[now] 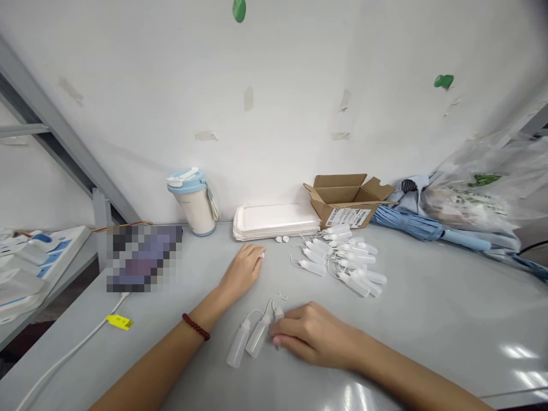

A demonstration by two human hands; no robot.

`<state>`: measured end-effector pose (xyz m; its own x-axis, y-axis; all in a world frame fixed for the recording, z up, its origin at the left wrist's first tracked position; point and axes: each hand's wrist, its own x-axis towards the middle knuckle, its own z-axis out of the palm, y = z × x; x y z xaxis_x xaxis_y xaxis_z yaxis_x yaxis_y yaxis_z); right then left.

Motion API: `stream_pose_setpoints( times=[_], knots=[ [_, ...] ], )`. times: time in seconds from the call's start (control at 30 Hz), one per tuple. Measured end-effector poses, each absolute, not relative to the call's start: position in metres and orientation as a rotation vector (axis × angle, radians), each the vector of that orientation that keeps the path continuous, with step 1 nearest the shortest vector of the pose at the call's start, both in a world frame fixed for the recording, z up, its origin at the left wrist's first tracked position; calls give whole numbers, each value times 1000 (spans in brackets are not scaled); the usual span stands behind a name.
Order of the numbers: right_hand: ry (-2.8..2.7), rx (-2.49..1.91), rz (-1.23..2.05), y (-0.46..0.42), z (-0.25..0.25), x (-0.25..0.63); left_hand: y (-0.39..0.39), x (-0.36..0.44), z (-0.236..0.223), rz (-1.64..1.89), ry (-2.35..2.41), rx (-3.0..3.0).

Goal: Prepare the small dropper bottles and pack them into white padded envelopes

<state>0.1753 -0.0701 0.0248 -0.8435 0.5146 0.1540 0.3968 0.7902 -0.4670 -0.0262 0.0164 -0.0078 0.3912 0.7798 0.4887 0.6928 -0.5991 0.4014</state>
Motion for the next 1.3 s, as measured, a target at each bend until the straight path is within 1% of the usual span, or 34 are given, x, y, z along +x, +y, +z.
stream_pose_setpoints(
  times=[0.13, 0.23, 0.4, 0.57, 0.8, 0.93, 1.1, 1.3],
  knots=[
    [-2737, -860, 396, -57, 25, 184, 12, -26, -5, 1050, 1356, 2452],
    [-2706, -922, 321, -49, 24, 189, 8, -24, -3, 1081, 1377, 2382],
    [-2640, -938, 292, -46, 23, 191, 0, -19, 4, 1075, 1449, 2021],
    [-2575, -955, 267, -46, 21, 191, -12, -13, 21, 1016, 1259, 1550],
    [-2489, -946, 329, -43, 20, 192, -24, -9, 39, 929, 1122, 1442],
    [-2429, -922, 505, -46, 22, 190, -27, -5, 39, 888, 1046, 1424],
    [-2190, -919, 993, -50, 29, 186, -30, -2, 41, 898, 1052, 1485],
    [-1884, -867, 1393, -51, 32, 185, -30, -3, 41, 842, 1058, 1531]
  ],
)
